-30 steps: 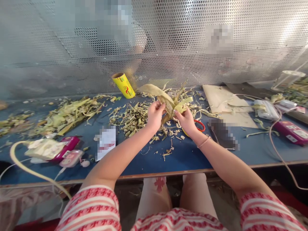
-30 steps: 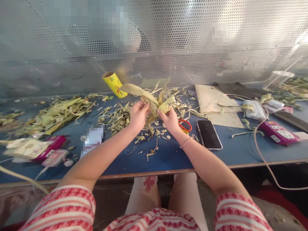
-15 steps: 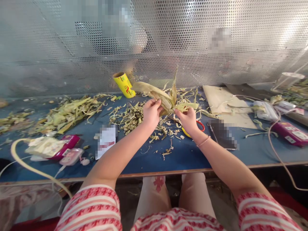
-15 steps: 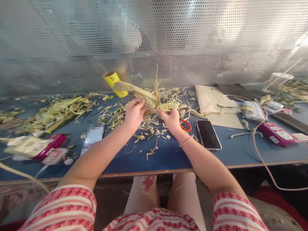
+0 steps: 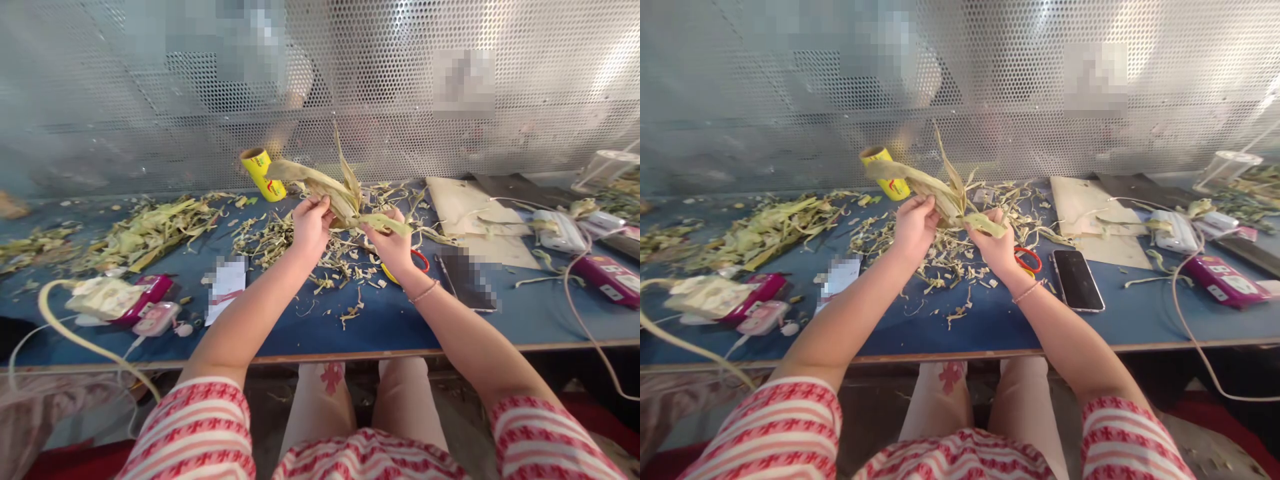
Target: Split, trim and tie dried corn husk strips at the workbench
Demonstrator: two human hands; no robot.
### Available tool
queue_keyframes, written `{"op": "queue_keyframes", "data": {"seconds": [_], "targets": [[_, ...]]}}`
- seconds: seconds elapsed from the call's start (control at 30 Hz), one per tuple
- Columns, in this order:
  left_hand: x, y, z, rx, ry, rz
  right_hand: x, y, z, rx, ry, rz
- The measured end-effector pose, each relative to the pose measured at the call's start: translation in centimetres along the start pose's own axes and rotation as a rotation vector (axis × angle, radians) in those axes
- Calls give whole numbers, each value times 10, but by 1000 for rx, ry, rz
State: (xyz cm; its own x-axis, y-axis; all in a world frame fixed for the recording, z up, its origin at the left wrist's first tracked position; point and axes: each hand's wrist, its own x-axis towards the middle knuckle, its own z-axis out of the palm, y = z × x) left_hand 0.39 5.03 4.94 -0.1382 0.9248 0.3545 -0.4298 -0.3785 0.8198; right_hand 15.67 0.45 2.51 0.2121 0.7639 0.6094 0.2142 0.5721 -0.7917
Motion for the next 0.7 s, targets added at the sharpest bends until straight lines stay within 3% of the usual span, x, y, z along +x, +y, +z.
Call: {"op": "queue_keyframes", "data": {"seconds": [0.37, 0.7], "targets": [[-7, 11, 12, -228, 167, -148, 3, 6, 1, 123, 3, 117], [-6, 3, 8, -124, 97, -104, 0, 8, 0, 155, -22, 145]]}}
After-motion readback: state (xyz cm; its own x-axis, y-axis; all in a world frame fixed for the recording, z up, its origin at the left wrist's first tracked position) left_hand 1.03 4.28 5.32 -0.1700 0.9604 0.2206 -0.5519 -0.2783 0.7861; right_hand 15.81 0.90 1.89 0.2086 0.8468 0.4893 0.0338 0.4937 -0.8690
